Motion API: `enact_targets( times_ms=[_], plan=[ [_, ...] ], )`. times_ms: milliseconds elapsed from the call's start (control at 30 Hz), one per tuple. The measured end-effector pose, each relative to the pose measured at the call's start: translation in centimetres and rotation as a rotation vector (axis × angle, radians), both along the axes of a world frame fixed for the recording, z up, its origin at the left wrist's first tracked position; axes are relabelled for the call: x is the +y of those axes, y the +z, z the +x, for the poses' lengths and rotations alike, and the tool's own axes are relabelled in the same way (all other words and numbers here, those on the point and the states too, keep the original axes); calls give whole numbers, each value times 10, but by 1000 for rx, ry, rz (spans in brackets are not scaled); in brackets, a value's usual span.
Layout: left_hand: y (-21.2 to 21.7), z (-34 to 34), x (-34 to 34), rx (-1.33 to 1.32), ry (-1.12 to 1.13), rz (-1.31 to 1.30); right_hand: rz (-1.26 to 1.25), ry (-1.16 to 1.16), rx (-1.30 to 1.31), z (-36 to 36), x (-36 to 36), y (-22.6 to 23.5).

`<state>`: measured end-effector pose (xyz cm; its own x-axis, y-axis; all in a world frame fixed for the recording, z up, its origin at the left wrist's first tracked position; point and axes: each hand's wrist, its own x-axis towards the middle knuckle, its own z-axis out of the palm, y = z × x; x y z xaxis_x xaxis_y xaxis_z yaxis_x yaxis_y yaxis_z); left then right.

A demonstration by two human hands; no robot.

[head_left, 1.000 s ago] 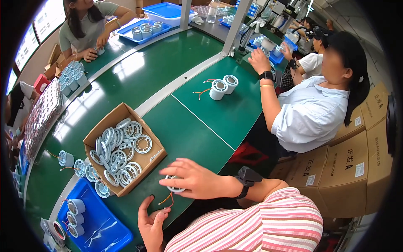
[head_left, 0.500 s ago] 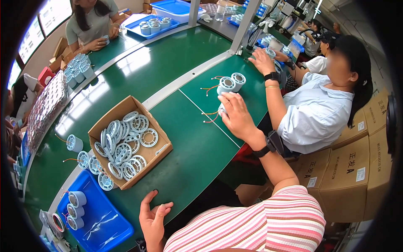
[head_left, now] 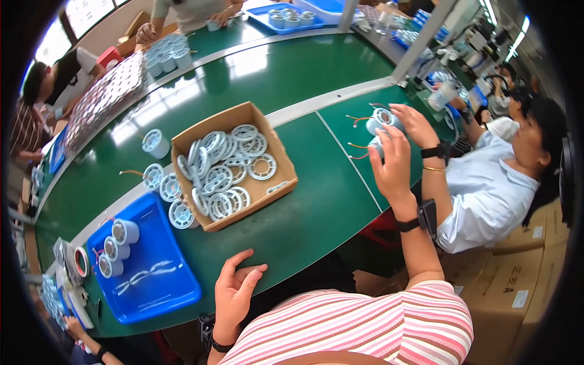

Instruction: The person picks up a blue tray and places it on the table. They take a white plastic component from a box and a motor from the tray, fitting the component onto the motor by hand before placing the assembled unit on the table.

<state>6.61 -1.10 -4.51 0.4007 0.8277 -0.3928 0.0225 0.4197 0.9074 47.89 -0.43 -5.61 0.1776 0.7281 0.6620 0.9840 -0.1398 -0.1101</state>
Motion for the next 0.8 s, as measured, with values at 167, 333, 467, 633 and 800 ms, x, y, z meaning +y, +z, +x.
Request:
enact_targets(
  times_ms=[167,333,467,633,800],
  plan=[
    [-11,-13,-10,-6,-23,84,76,315,167,-94,34,51],
    [19,-27,-35,88,-97,311,-188,721,53,-151,120,55],
    [62,-66,-43,153,-250,493,-286,615,-298,-168,161,36],
    [95,-133,-26,843,-242,991,-371,661,-264,-167,156,39],
    [66,-174,70,1457,0,1250,-284,643,-78,-175,110,85]
  ],
)
